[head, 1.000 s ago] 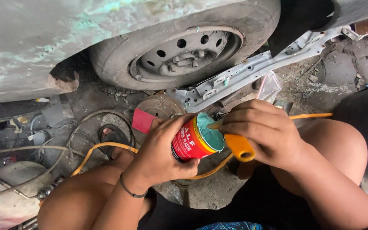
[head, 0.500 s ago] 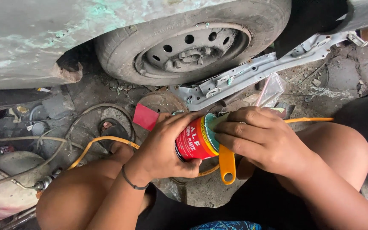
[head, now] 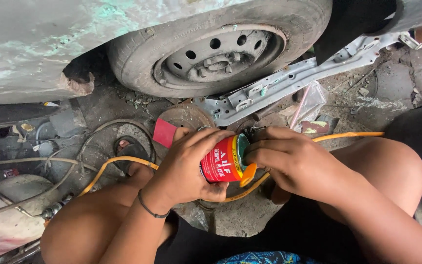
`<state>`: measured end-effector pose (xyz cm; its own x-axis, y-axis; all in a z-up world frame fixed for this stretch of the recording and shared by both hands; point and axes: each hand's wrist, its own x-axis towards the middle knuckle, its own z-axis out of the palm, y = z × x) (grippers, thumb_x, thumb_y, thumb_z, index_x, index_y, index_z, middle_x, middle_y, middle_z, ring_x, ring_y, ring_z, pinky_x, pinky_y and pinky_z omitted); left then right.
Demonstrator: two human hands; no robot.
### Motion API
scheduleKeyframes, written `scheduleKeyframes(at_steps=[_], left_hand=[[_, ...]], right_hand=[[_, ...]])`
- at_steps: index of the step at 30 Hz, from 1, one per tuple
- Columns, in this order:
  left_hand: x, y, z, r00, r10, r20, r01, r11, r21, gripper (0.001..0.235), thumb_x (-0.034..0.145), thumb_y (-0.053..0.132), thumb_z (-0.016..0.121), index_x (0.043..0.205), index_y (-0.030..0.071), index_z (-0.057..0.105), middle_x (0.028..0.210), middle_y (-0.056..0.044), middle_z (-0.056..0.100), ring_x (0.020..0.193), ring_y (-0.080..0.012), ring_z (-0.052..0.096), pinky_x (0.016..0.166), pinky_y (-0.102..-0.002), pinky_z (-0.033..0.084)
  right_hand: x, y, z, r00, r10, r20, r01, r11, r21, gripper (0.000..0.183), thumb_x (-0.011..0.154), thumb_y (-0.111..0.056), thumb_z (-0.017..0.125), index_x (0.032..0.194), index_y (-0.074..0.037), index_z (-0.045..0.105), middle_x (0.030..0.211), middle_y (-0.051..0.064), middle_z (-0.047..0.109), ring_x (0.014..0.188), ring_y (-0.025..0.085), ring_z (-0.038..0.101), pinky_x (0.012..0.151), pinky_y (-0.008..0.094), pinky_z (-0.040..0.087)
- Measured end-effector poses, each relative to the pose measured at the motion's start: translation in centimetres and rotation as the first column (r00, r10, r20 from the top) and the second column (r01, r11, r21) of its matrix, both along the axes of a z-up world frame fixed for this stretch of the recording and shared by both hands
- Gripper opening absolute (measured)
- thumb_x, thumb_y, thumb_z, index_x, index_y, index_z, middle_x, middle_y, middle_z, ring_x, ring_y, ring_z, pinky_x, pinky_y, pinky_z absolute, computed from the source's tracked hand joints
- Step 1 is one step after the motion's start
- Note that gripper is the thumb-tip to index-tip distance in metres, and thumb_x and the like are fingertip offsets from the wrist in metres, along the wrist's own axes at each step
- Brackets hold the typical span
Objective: The person applies a light green body filler to the lower side panel of a car using a small yellow scraper and a red mixing board. They then open a can of filler, scoop some onto the scraper, and continue applying it to the vehicle's surface.
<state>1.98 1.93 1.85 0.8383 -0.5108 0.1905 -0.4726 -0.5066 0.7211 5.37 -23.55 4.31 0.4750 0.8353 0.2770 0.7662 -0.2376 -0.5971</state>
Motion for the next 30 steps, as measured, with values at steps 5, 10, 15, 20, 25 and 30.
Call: scheduleKeyframes(at_steps=[5, 10, 15, 20, 25, 30], left_hand=[[-0.1, 0.0, -0.8, 1.0, 0.007, 0.025, -0.009, 0.998, 0.058, 0.081, 0.076, 0.065, 0.061, 0.132, 0.006, 0.059, 0.127, -0.01, 0.068, 0.115, -0.0247, 0.066, 0.088, -0.039, 0.035], [-0.1, 0.0, -1.5, 0.999, 0.012, 0.032, -0.015, 0.996, 0.087, 0.083, 0.074, 0.066, 0.062, 0.132, 0.008, 0.059, 0.129, -0.009, 0.067, 0.114, -0.0252, 0.066, 0.088, -0.039, 0.033], [-0.1, 0.2, -1.9, 1.0, 0.012, 0.008, -0.013, 0.993, 0.114, 0.084, 0.073, 0.066, 0.065, 0.134, 0.009, 0.059, 0.132, -0.01, 0.066, 0.117, -0.0263, 0.065, 0.09, -0.04, 0.033], [-0.2, 0.2, -2.1, 1.0, 0.025, 0.006, -0.025, 0.986, 0.165, 0.087, 0.064, 0.05, 0.075, 0.14, 0.012, 0.056, 0.133, -0.006, 0.065, 0.116, -0.0258, 0.064, 0.091, -0.041, 0.032], [-0.3, 0.5, -2.4, 0.997, 0.024, 0.067, -0.038, 0.975, 0.221, 0.09, 0.067, 0.065, 0.065, 0.136, 0.009, 0.058, 0.133, -0.008, 0.064, 0.116, -0.0283, 0.064, 0.089, -0.043, 0.033], [-0.5, 0.5, -2.3, 0.982, 0.047, 0.182, -0.102, 0.947, 0.305, 0.091, 0.071, 0.077, 0.064, 0.135, 0.012, 0.06, 0.129, -0.006, 0.065, 0.115, -0.0271, 0.064, 0.087, -0.042, 0.032]], right_hand=[[0.0, 0.0, -0.3, 0.97, -0.073, -0.232, 0.063, 0.997, -0.05, 0.011, 0.098, -0.005, 0.054, 0.104, -0.004, 0.064, 0.086, 0.012, 0.062, 0.078, 0.032, 0.061, 0.068, 0.041, 0.048], [-0.3, 0.1, -1.1, 0.939, -0.14, -0.315, 0.116, 0.989, -0.094, 0.012, 0.1, -0.016, 0.058, 0.094, -0.006, 0.062, 0.08, 0.011, 0.06, 0.075, 0.031, 0.061, 0.067, 0.04, 0.048], [-0.5, 0.5, -1.6, 0.89, -0.249, -0.381, 0.193, 0.964, -0.182, 0.013, 0.097, -0.023, 0.067, 0.097, -0.009, 0.067, 0.079, 0.008, 0.067, 0.07, 0.028, 0.066, 0.063, 0.039, 0.049], [-0.7, 1.1, -1.8, 0.679, -0.493, -0.545, 0.346, 0.869, -0.355, 0.008, 0.094, -0.022, 0.069, 0.095, -0.016, 0.072, 0.074, -0.003, 0.074, 0.066, 0.012, 0.061, 0.061, 0.031, 0.045], [-0.6, 2.0, -1.8, 0.45, -0.502, -0.739, 0.401, 0.853, -0.335, 0.014, 0.095, -0.018, 0.067, 0.101, -0.008, 0.075, 0.087, 0.0, 0.079, 0.083, 0.01, 0.068, 0.071, 0.027, 0.053], [-0.6, 2.2, -3.2, 0.315, -0.465, -0.827, 0.445, 0.842, -0.304, 0.017, 0.098, -0.018, 0.065, 0.097, -0.004, 0.075, 0.086, 0.002, 0.078, 0.08, 0.012, 0.068, 0.071, 0.027, 0.052]])
